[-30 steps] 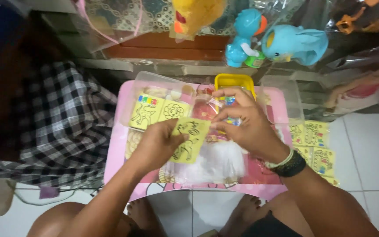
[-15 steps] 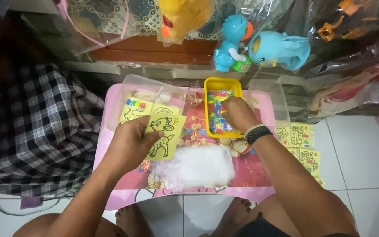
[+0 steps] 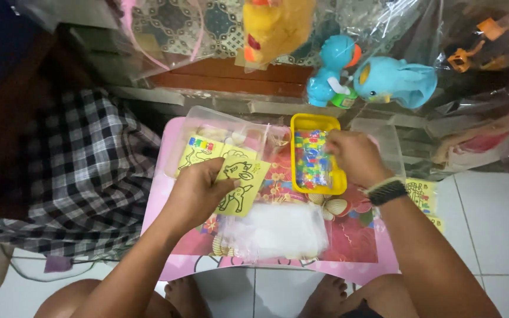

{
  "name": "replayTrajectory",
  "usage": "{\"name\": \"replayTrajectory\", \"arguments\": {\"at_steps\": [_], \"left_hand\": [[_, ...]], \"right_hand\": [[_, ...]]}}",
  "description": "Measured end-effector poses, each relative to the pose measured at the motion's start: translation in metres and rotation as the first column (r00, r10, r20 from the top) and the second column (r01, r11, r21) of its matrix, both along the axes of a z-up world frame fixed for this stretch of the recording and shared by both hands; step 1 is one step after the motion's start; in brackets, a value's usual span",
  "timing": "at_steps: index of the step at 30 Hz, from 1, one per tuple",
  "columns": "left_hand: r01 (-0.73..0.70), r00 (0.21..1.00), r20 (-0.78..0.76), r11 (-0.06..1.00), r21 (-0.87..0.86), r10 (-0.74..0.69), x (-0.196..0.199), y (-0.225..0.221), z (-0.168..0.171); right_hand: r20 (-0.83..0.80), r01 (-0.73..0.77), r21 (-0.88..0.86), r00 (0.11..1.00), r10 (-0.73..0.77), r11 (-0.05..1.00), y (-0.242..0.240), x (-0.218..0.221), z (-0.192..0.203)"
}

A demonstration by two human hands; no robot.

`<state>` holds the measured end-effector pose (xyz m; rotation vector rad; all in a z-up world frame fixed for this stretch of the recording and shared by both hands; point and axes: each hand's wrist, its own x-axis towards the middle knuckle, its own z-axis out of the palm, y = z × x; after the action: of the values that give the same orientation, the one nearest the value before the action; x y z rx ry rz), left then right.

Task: Preparing sand art kits by placing paper templates into small plastic bags on a low table.

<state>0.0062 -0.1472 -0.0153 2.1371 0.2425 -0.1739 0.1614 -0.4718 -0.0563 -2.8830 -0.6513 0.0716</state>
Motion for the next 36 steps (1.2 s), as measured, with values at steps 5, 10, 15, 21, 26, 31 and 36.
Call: {"name": "replayTrajectory", "arguments": {"at_steps": [5,10,15,21,26,31,36], "left_hand": [[0.003,1.000,0.029,1.000,0.004,-0.003,0.002,-0.005,0.000],[0.047,0.998,0.043,0.997,0.065,-0.050,-0.001,-0.012,0.000],[0.083,0.991,0.095,0.993,0.078,-0.091,-0.010,-0.019,0.001],[0.113,0.977,0.172,0.990,0.085,-0.126,-0.013,-0.023,-0.003],[0.130,0.968,0.201,0.986,0.107,-0.150,-0.011,-0.023,-0.005],[0.156,0.961,0.217,0.984,0.082,-0.171,-0.009,-0.026,-0.007],[0.208,0.945,0.247,0.976,0.055,-0.216,-0.009,-0.032,-0.008]], "right_hand": [[0.049,0.095,0.283,0.992,-0.113,0.954,-0.007,-0.024,0.046],[-0.099,0.149,0.655,0.989,-0.111,0.741,0.012,-0.068,0.082],[-0.099,-0.011,0.873,0.975,0.200,0.487,0.034,-0.089,0.081],[0.017,-0.133,0.842,0.975,0.221,0.522,0.065,-0.104,0.087],[-0.095,-0.068,0.819,0.963,0.252,0.569,0.062,-0.099,0.074],[-0.120,-0.055,0.778,0.965,0.234,0.626,0.065,-0.106,0.092],[-0.118,-0.074,0.726,0.966,0.229,0.684,0.066,-0.107,0.091]]}}
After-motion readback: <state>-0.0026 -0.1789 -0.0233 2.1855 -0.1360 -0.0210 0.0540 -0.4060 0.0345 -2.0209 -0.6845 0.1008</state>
